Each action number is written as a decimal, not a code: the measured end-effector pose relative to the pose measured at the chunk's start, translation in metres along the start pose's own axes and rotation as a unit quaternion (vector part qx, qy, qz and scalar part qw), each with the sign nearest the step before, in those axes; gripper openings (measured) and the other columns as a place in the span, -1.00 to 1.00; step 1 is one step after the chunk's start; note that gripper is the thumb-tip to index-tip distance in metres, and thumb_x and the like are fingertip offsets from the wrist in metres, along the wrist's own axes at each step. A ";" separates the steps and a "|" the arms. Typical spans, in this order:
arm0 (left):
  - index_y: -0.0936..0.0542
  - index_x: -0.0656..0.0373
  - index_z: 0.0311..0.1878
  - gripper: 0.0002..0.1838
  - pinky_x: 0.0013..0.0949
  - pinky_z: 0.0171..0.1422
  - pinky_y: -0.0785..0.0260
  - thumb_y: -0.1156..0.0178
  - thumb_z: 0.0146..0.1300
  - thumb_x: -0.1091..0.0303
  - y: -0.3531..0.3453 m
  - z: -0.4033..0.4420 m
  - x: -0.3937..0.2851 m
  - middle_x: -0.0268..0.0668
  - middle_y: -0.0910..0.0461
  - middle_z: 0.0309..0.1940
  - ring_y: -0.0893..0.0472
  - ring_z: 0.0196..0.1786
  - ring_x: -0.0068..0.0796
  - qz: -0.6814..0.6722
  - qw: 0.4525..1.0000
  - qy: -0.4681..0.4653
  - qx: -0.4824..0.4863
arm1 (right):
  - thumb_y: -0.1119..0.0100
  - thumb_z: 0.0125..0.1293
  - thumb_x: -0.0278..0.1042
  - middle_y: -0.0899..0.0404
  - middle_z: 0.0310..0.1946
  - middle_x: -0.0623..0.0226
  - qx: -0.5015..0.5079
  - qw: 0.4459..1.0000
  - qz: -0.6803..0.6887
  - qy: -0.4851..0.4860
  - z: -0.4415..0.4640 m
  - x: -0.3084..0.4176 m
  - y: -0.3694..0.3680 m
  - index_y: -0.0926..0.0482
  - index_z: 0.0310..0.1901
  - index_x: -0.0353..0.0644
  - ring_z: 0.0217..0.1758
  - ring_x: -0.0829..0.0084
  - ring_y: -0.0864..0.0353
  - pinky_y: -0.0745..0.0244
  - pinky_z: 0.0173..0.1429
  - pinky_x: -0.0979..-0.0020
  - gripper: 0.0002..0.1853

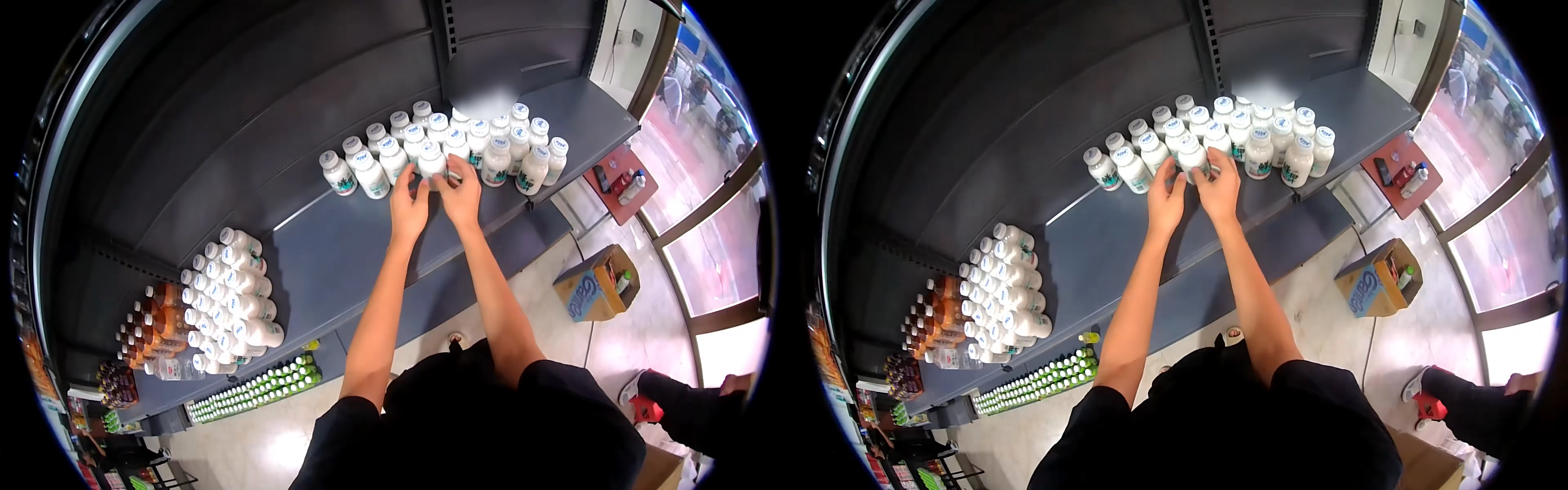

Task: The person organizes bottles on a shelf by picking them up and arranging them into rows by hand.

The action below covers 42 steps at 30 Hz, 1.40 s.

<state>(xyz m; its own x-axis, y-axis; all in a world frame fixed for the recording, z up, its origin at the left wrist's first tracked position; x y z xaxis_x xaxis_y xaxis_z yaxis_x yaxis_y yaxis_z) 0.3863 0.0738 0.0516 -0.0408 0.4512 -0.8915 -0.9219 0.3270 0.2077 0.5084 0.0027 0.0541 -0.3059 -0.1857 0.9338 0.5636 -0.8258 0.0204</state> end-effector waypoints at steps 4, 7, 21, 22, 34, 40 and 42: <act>-0.46 0.30 0.46 -0.49 -0.24 0.28 -0.52 -0.21 0.52 0.35 -0.011 0.008 0.001 0.01 -0.53 0.41 -0.60 0.35 -0.16 -0.025 1.000 0.007 0.015 | -0.55 0.14 -0.49 -0.57 0.12 0.21 -0.004 0.998 -0.050 0.033 0.001 -0.002 -0.006 -0.61 0.29 -0.21 0.22 0.27 -0.65 -0.62 0.23 0.25 -0.37; -0.48 0.28 0.45 -0.52 -0.23 0.24 -0.54 -0.19 0.53 0.35 -0.013 0.000 0.002 -0.01 -0.53 0.41 -0.64 0.30 -0.17 -0.054 0.998 0.013 -0.010 | -0.57 0.12 -0.49 -0.52 0.08 0.26 -0.039 0.995 -0.057 0.071 -0.007 -0.005 -0.012 -0.57 0.23 -0.17 0.19 0.25 -0.62 -0.59 0.23 0.26 -0.40; -0.52 0.31 0.40 -0.57 -0.26 0.33 -0.51 -0.16 0.54 0.42 0.099 -0.113 -0.024 -0.06 -0.53 0.37 -0.62 0.30 -0.21 -0.034 0.994 0.008 -0.108 | -0.62 0.09 -0.56 -0.65 0.20 0.18 0.029 0.994 0.103 -0.027 -0.119 0.038 -0.067 -0.54 0.24 -0.22 0.32 0.29 -0.64 -0.59 0.37 0.17 -0.34; -0.52 0.32 0.40 -0.58 -0.26 0.34 -0.51 -0.15 0.55 0.43 0.107 -0.124 -0.022 -0.08 -0.53 0.35 -0.62 0.30 -0.22 -0.055 0.990 0.028 -0.128 | -0.62 0.07 -0.55 -0.63 0.21 0.21 0.038 0.993 0.107 -0.026 -0.127 0.044 -0.075 -0.56 0.22 -0.21 0.31 0.28 -0.65 -0.62 0.34 0.16 -0.35; -0.52 0.30 0.34 -0.56 -0.35 0.30 -0.47 -0.01 0.41 0.54 0.223 -0.142 0.038 -0.16 -0.55 0.26 -0.62 0.20 -0.39 -0.356 0.888 0.168 -0.237 | -0.62 0.07 -0.51 -0.69 0.12 0.03 0.213 0.964 0.155 -0.034 -0.185 0.090 -0.218 -0.54 0.23 -0.33 0.23 0.24 -0.70 -0.61 0.32 0.14 -0.34; -0.37 0.24 0.49 -0.41 -0.25 0.44 -0.37 0.06 0.41 0.28 0.254 -0.107 0.046 -0.14 -0.53 0.34 -0.54 0.37 -0.31 -0.435 0.853 0.132 -0.256 | -0.64 0.08 -0.46 -0.68 0.14 0.00 0.233 0.966 0.109 0.014 -0.177 0.100 -0.284 -0.54 0.23 -0.32 0.25 0.14 -0.70 -0.64 0.31 0.09 -0.33; -0.38 0.22 0.48 -0.44 -0.25 0.47 -0.37 0.12 0.47 0.29 0.260 -0.095 0.059 -0.14 -0.53 0.36 -0.53 0.40 -0.30 -0.439 0.847 0.151 -0.257 | -0.66 0.05 -0.43 -0.69 0.12 0.02 0.243 0.966 0.080 0.041 -0.174 0.090 -0.305 -0.58 0.20 -0.28 0.20 0.15 -0.73 -0.66 0.20 0.18 -0.35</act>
Point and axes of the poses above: each hand's wrist, its own z-axis towards the middle knuckle, its own y-axis out of the back of the hand, x = y × z, the point moved 4 cm from there along z, towards the middle knuckle
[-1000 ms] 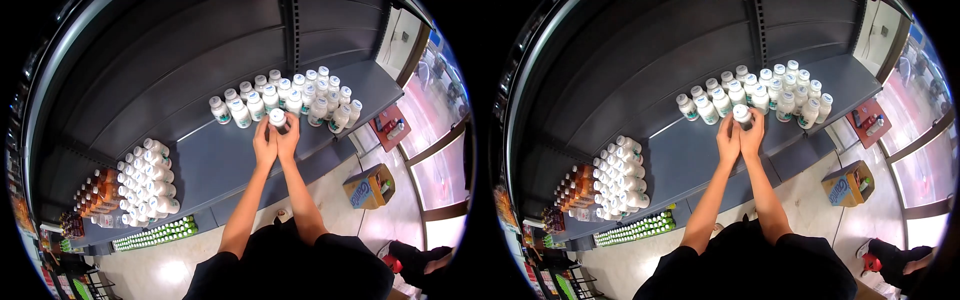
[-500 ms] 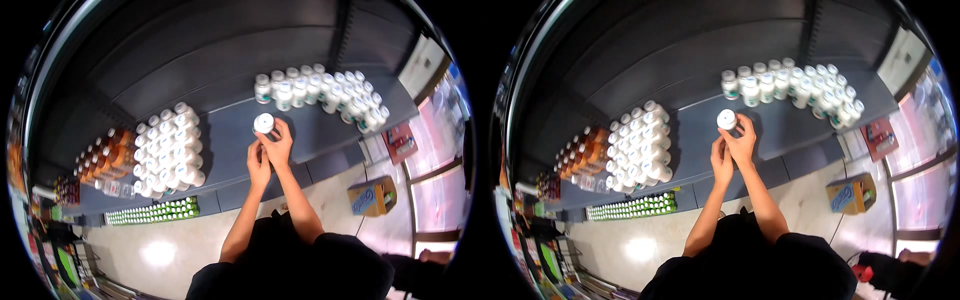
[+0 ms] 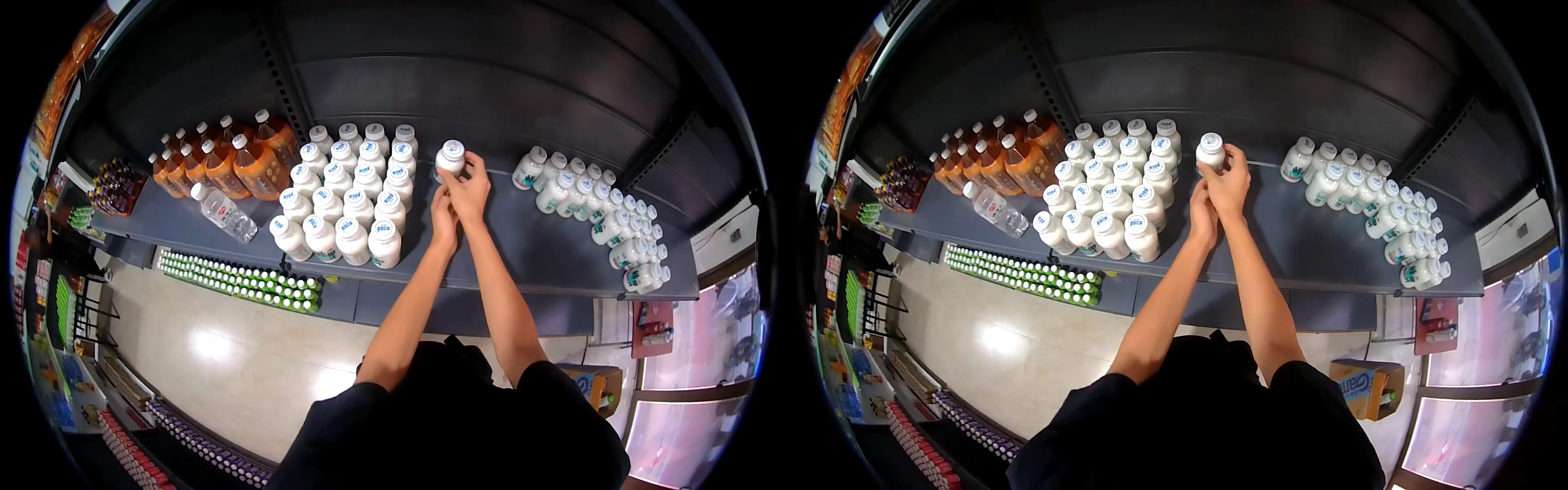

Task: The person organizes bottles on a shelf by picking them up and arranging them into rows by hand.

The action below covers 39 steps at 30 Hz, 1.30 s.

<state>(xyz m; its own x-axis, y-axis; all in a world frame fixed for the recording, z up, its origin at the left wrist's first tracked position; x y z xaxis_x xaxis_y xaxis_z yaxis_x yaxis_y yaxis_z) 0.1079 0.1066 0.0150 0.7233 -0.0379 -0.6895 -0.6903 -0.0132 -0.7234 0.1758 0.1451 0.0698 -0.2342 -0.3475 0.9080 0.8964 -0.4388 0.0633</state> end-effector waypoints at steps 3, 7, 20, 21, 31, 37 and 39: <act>-0.39 0.19 0.49 -0.49 -0.22 0.51 -0.34 0.19 0.57 0.26 0.009 0.033 0.006 -0.15 -0.52 0.39 -0.51 0.44 -0.27 -0.021 0.999 0.005 0.032 | -0.68 -0.01 -0.43 -0.71 0.07 0.08 -0.005 0.997 -0.068 0.031 0.014 -0.023 -0.016 -0.62 0.16 -0.22 0.15 0.05 -0.73 -0.66 0.16 0.17 -0.36; -0.38 0.19 0.49 -0.49 -0.17 0.55 -0.29 0.21 0.60 0.23 0.016 0.041 0.007 -0.20 -0.50 0.41 -0.47 0.47 -0.26 -0.082 0.995 0.018 0.049 | -0.66 0.04 -0.44 -0.69 0.16 0.04 0.029 0.999 -0.025 -0.020 0.025 -0.028 -0.030 -0.59 0.20 -0.27 0.21 0.14 -0.74 -0.68 0.15 0.22 -0.35; -0.39 0.11 0.46 -0.53 -0.32 0.34 -0.44 0.23 0.58 0.32 0.016 0.043 0.006 -0.22 -0.56 0.23 -0.58 0.24 -0.44 0.000 1.000 0.023 0.010 | -0.66 0.11 -0.32 -0.67 0.15 0.05 0.079 0.993 -0.083 0.028 0.042 -0.028 -0.037 -0.57 0.21 -0.31 0.20 0.13 -0.73 -0.74 0.12 0.17 -0.35; -0.38 0.11 0.47 -0.52 -0.32 0.34 -0.44 0.23 0.57 0.33 0.014 0.042 0.004 -0.23 -0.55 0.23 -0.58 0.24 -0.44 -0.008 1.000 0.016 0.012 | -0.67 0.10 -0.30 -0.67 0.13 0.06 0.073 0.993 -0.082 0.034 0.042 -0.030 -0.038 -0.58 0.20 -0.29 0.17 0.11 -0.74 -0.73 0.07 0.19 -0.35; -0.37 0.10 0.47 -0.53 -0.35 0.32 -0.44 0.22 0.56 0.36 0.018 0.042 0.005 -0.25 -0.54 0.21 -0.57 0.19 -0.49 -0.027 1.000 0.004 0.002 | -0.68 0.08 -0.16 -0.59 0.19 0.04 0.068 0.992 -0.101 0.037 0.041 -0.038 -0.041 -0.50 0.29 -0.17 0.21 0.06 -0.65 -0.63 0.18 0.12 -0.23; -0.48 0.19 0.36 -0.63 -0.39 0.20 -0.50 0.16 0.65 0.32 0.022 0.043 0.014 -0.22 -0.60 0.14 -0.63 0.10 -0.47 0.079 0.995 -0.012 0.051 | -0.58 0.21 -0.28 -0.52 0.27 0.05 0.008 0.999 -0.033 -0.035 0.019 -0.038 0.005 -0.37 0.44 -0.24 0.27 0.22 -0.59 -0.61 0.23 0.23 -0.19; -0.48 0.27 0.33 -0.67 -0.40 0.15 -0.57 0.05 0.65 0.35 0.020 0.041 0.013 -0.16 -0.61 0.14 -0.67 0.06 -0.44 0.102 0.993 -0.026 0.059 | -0.53 0.28 -0.35 -0.58 0.21 0.07 0.010 0.997 0.033 -0.063 0.008 -0.045 0.027 -0.43 0.39 -0.27 0.16 0.26 -0.66 -0.62 0.19 0.30 -0.31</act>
Point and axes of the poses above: each hand's wrist, its own z-axis towards the middle knuckle, its own y-axis out of the back of the hand, x = y × z, the point moved 4 cm from there along z, towards the middle knuckle
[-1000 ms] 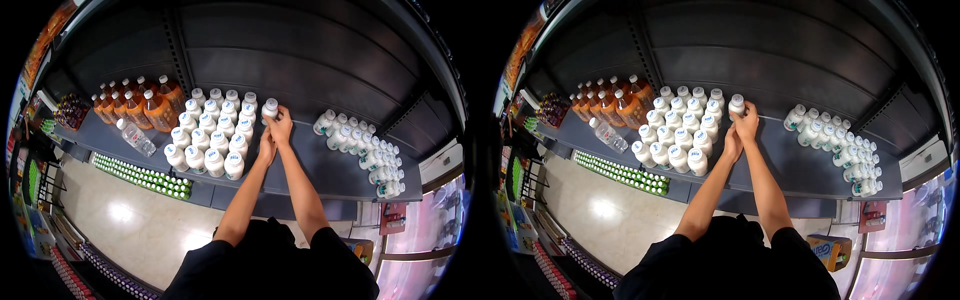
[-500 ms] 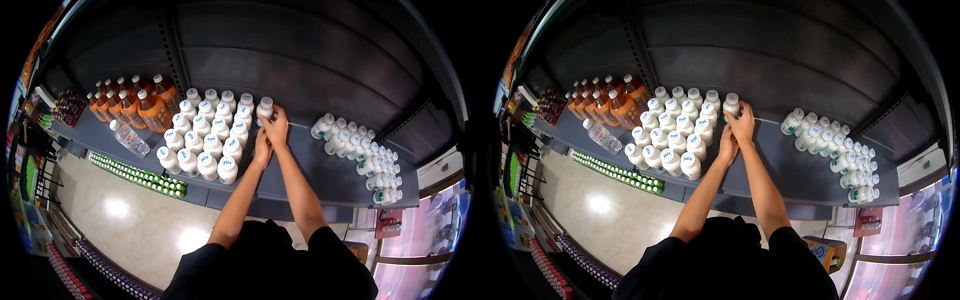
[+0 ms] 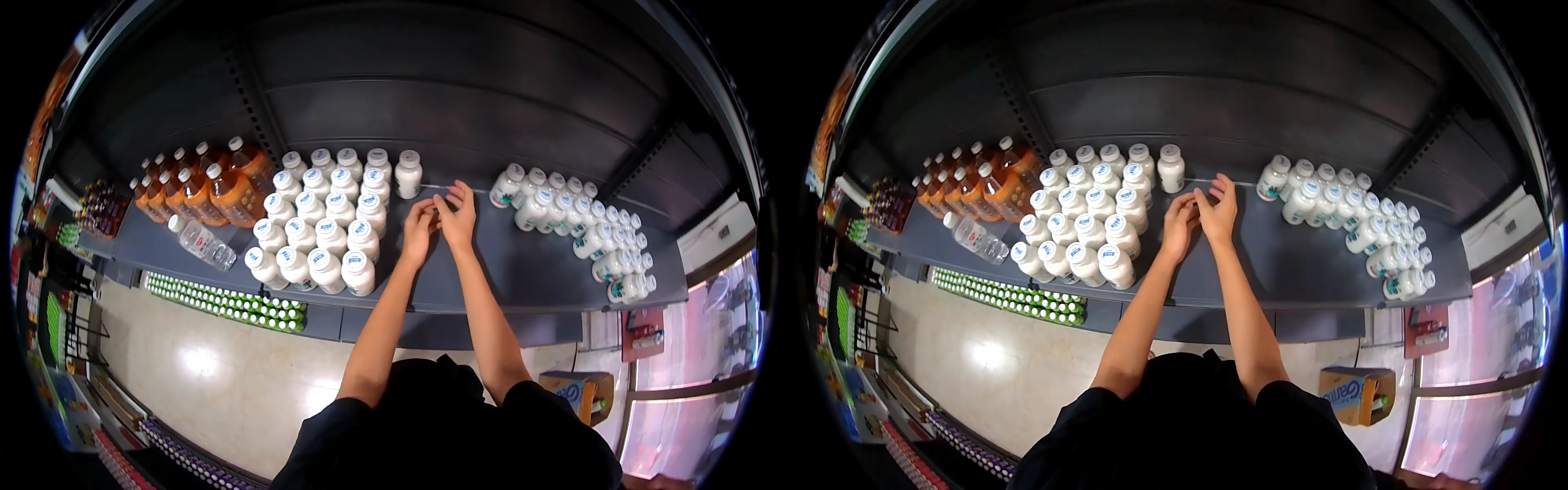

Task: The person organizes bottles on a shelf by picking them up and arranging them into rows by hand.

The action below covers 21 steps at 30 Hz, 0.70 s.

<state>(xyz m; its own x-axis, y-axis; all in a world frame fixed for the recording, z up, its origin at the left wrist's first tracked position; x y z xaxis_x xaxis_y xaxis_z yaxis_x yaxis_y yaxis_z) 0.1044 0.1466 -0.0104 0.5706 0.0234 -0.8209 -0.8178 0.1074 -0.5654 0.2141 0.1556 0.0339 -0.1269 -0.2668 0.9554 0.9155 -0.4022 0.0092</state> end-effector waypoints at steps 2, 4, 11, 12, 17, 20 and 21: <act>-0.43 0.31 0.37 -0.61 -0.29 0.24 -0.56 -0.05 0.62 0.32 -0.002 -0.001 -0.002 -0.08 -0.59 0.21 -0.67 0.11 -0.32 0.024 0.999 -0.012 0.027 | -0.40 0.38 -0.50 -0.69 0.06 0.13 -0.027 0.999 0.021 0.009 -0.012 -0.007 0.023 -0.56 0.25 -0.32 -0.04 0.39 -0.72 -0.63 0.08 0.45 -0.56; -0.45 0.33 0.36 -0.60 -0.29 0.23 -0.57 -0.08 0.61 0.29 -0.004 -0.004 -0.005 -0.08 -0.61 0.17 -0.69 0.06 -0.34 0.052 0.998 -0.014 0.041 | -0.37 0.38 -0.53 -0.70 0.03 0.16 -0.042 0.996 0.074 -0.037 -0.026 -0.009 0.049 -0.57 0.22 -0.33 -0.06 0.45 -0.71 -0.62 0.05 0.47 -0.60; -0.58 0.28 0.19 -0.74 -0.40 0.05 -0.53 -0.14 0.60 0.35 -0.021 -0.023 0.002 -0.17 -0.69 -0.03 -0.65 -0.11 -0.49 0.142 0.985 -0.094 0.006 | -0.37 0.36 -0.58 -0.68 0.07 0.20 -0.177 0.979 0.092 -0.032 -0.042 -0.013 0.138 -0.59 0.19 -0.32 0.07 0.40 -0.67 -0.61 0.13 0.40 -0.62; -0.58 0.28 0.17 -0.76 -0.42 0.04 -0.53 -0.13 0.61 0.36 -0.028 -0.030 0.006 -0.20 -0.69 -0.05 -0.65 -0.10 -0.51 0.149 0.984 -0.098 -0.007 | -0.37 0.35 -0.58 -0.66 0.09 0.19 -0.202 0.977 0.062 -0.025 -0.041 -0.012 0.148 -0.58 0.19 -0.33 0.12 0.36 -0.66 -0.61 0.16 0.37 -0.61; -0.58 0.28 0.22 -0.74 -0.44 0.10 -0.49 -0.15 0.55 0.46 -0.090 -0.039 0.029 -0.24 -0.68 0.02 -0.64 -0.02 -0.51 0.208 0.974 -0.092 0.018 | -0.39 0.32 -0.54 -0.60 0.23 0.12 -0.254 0.966 0.038 -0.026 -0.020 -0.013 0.181 -0.55 0.29 -0.31 0.28 0.21 -0.61 -0.54 0.32 0.29 -0.50; -0.55 0.24 0.32 -0.63 -0.36 0.18 -0.51 -0.21 0.48 0.48 -0.125 -0.027 0.042 -0.18 -0.65 0.12 -0.65 0.12 -0.39 0.286 0.953 -0.059 0.074 | -0.41 0.30 -0.50 -0.59 0.26 0.10 -0.236 0.970 -0.018 -0.047 -0.009 -0.004 0.189 -0.54 0.32 -0.31 0.30 0.19 -0.61 -0.52 0.36 0.27 -0.46; -0.53 0.23 0.36 -0.59 -0.33 0.20 -0.52 -0.22 0.48 0.47 -0.135 -0.022 0.046 -0.14 -0.63 0.17 -0.64 0.17 -0.35 0.310 0.944 -0.076 0.085 | -0.41 0.30 -0.49 -0.59 0.27 0.10 -0.234 0.971 -0.012 -0.051 -0.006 -0.008 0.192 -0.54 0.32 -0.31 0.31 0.19 -0.61 -0.52 0.36 0.26 -0.45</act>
Point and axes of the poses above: each hand's wrist, its own z-axis towards the middle knuckle, its own y-axis out of the back of the hand, x = y × z, the point moved 4 cm from there along z, towards the middle knuckle
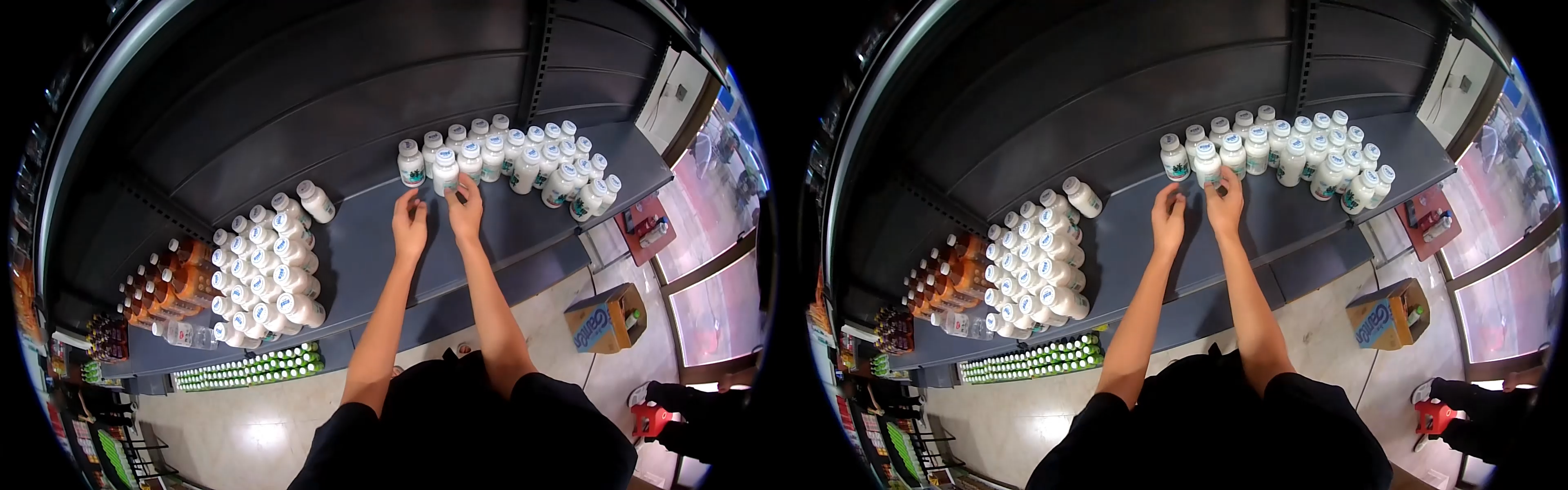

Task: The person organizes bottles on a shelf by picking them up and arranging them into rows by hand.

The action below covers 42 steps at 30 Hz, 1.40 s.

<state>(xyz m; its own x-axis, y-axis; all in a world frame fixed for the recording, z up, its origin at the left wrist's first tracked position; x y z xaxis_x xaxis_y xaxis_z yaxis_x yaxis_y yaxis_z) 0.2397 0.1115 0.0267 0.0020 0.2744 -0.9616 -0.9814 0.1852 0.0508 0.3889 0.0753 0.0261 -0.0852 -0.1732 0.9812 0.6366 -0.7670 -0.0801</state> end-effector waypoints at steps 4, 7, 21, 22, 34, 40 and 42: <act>-0.34 0.24 0.57 -0.40 -0.16 0.47 -0.38 -0.17 0.53 0.31 -0.039 0.032 0.008 0.07 -0.39 0.50 -0.48 0.48 -0.06 0.024 0.997 -0.009 0.070 | -0.44 0.26 -0.47 -0.59 0.25 0.08 0.007 1.000 -0.005 0.001 0.018 -0.017 -0.001 -0.56 0.31 -0.29 0.29 0.16 -0.62 -0.52 0.36 0.23 -0.44; -0.24 0.34 0.61 -0.36 -0.14 0.64 -0.14 -0.02 0.62 0.18 -0.060 0.038 0.011 0.11 -0.33 0.56 -0.34 0.60 0.06 0.033 0.996 -0.005 0.087 | -0.51 0.17 -0.46 -0.61 0.19 0.10 -0.009 0.997 -0.059 0.048 0.016 -0.011 -0.002 -0.60 0.26 -0.26 0.25 0.14 -0.64 -0.53 0.35 0.21 -0.42; -0.34 0.27 0.56 -0.44 -0.09 0.63 -0.19 0.05 0.64 0.18 -0.008 -0.050 -0.045 0.08 -0.34 0.55 -0.38 0.56 0.10 0.097 0.987 -0.107 -0.074 | -0.62 0.08 -0.52 -0.63 0.21 0.06 0.090 0.994 0.063 0.006 -0.021 0.016 -0.033 -0.51 0.31 -0.34 0.30 0.19 -0.67 -0.64 0.28 0.23 -0.28; -0.33 0.28 0.56 -0.44 -0.09 0.62 -0.20 0.05 0.64 0.19 0.000 -0.059 -0.048 0.09 -0.33 0.54 -0.39 0.55 0.11 0.106 0.982 -0.131 -0.080 | -0.61 0.09 -0.52 -0.63 0.21 0.04 0.108 0.991 0.079 0.008 -0.031 0.020 -0.038 -0.51 0.31 -0.35 0.31 0.18 -0.66 -0.64 0.27 0.23 -0.28; -0.26 0.30 0.56 -0.41 -0.24 0.45 -0.40 0.12 0.71 0.06 0.108 -0.074 -0.002 -0.06 -0.39 0.45 -0.50 0.41 -0.24 -0.207 0.961 0.014 -0.184 | -0.63 0.07 -0.58 -0.64 0.19 0.11 0.233 0.971 0.038 0.031 -0.116 0.042 -0.146 -0.52 0.29 -0.35 0.27 0.27 -0.69 -0.66 0.24 0.29 -0.28; -0.23 0.31 0.61 -0.36 -0.26 0.57 -0.25 0.16 0.70 0.02 0.134 -0.068 0.009 -0.04 -0.37 0.50 -0.41 0.51 -0.26 -0.180 0.964 0.014 -0.198 | -0.64 0.04 -0.57 -0.61 0.23 0.14 0.248 0.966 0.077 0.011 -0.138 0.022 -0.183 -0.58 0.25 -0.30 0.26 0.23 -0.70 -0.69 0.19 0.29 -0.32; -0.24 0.32 0.61 -0.35 -0.26 0.57 -0.25 0.18 0.71 0.02 0.138 -0.066 0.005 -0.04 -0.37 0.51 -0.40 0.52 -0.26 -0.194 0.963 0.017 -0.188 | -0.65 0.04 -0.53 -0.60 0.24 0.11 0.246 0.967 0.054 0.029 -0.137 0.019 -0.191 -0.57 0.26 -0.32 0.25 0.22 -0.70 -0.69 0.18 0.30 -0.30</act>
<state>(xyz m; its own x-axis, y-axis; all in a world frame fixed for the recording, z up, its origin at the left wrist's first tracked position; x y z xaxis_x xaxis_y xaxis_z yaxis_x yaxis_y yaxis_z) 0.0912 0.0761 0.0114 0.3827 0.2218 -0.8969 -0.9082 -0.0877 -0.4092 0.1603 0.1338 0.0355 -0.0310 -0.2815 0.9591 0.9308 -0.3577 -0.0749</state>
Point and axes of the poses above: each hand's wrist, its own z-axis towards the middle knuckle, its own y-axis out of the back of the hand, x = y × z, the point moved 4 cm from there along z, towards the middle knuckle
